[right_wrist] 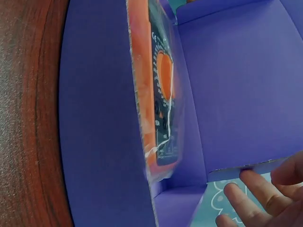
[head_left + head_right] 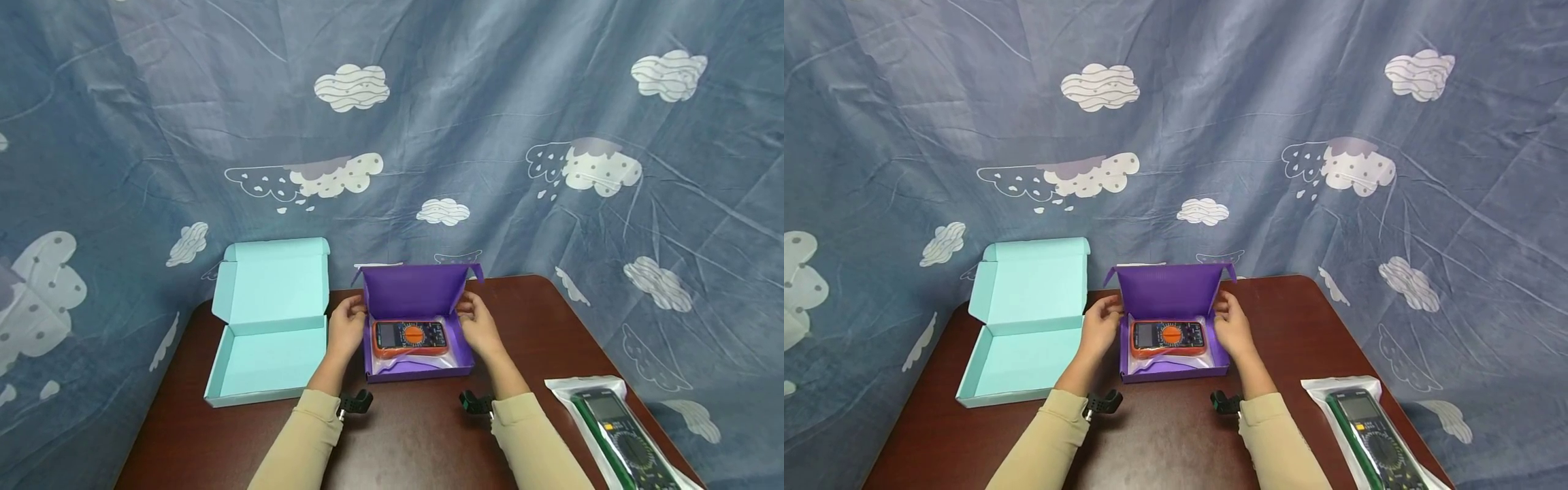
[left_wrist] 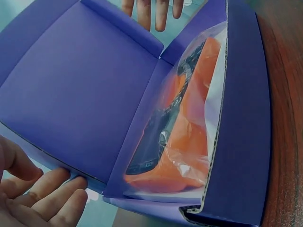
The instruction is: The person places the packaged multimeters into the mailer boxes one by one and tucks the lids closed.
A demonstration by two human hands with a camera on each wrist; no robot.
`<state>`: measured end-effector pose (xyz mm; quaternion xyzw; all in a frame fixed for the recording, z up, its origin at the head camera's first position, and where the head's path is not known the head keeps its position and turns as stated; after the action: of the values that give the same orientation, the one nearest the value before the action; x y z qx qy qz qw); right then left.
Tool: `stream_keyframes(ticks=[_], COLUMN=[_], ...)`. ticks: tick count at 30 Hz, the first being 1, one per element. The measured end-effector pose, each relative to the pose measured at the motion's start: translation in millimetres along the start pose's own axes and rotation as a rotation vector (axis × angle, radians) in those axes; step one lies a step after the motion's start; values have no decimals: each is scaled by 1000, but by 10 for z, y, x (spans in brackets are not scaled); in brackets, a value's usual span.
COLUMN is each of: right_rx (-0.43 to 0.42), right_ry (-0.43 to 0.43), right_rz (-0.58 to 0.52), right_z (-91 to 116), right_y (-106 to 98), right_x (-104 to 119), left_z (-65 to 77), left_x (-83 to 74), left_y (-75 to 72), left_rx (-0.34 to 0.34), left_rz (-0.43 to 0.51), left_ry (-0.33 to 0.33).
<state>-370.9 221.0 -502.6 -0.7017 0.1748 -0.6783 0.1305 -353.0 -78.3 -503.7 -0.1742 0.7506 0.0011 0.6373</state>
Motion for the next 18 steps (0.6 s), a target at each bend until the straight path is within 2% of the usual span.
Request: stream_keyframes(ticks=[5,9,13,15,18], right_rx=[-28,-15,-15,-12,16], right_ry=[5,14,64,90,133], right_rz=[25,24,46,12,-110], right_z=[-1,-4,15,30,47], right_y=[-36,-62,-112,-132,-136], right_x=[-39,-81,-190,-263,-371], left_z=[-19,-36,-30,-18,-1], left_x=[59,100,136,168,227], left_y=[-21,-36,-52,-61,-81], left_rx=[-14,-19,-6,8,23], left_rz=[-14,45,117,135,128], left_ry=[-4,-20,-54,-76,-117])
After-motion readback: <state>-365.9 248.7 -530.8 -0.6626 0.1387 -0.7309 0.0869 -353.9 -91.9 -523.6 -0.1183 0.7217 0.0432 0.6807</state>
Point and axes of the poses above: each hand's wrist, its own z-axis away from the middle knuckle, its own y-axis out of the palm, x = y × z, the point moved 7 cm from there along -z, towards the middle knuckle, and after that the axes turned 3 degrees about y, right-handed, at the moved point
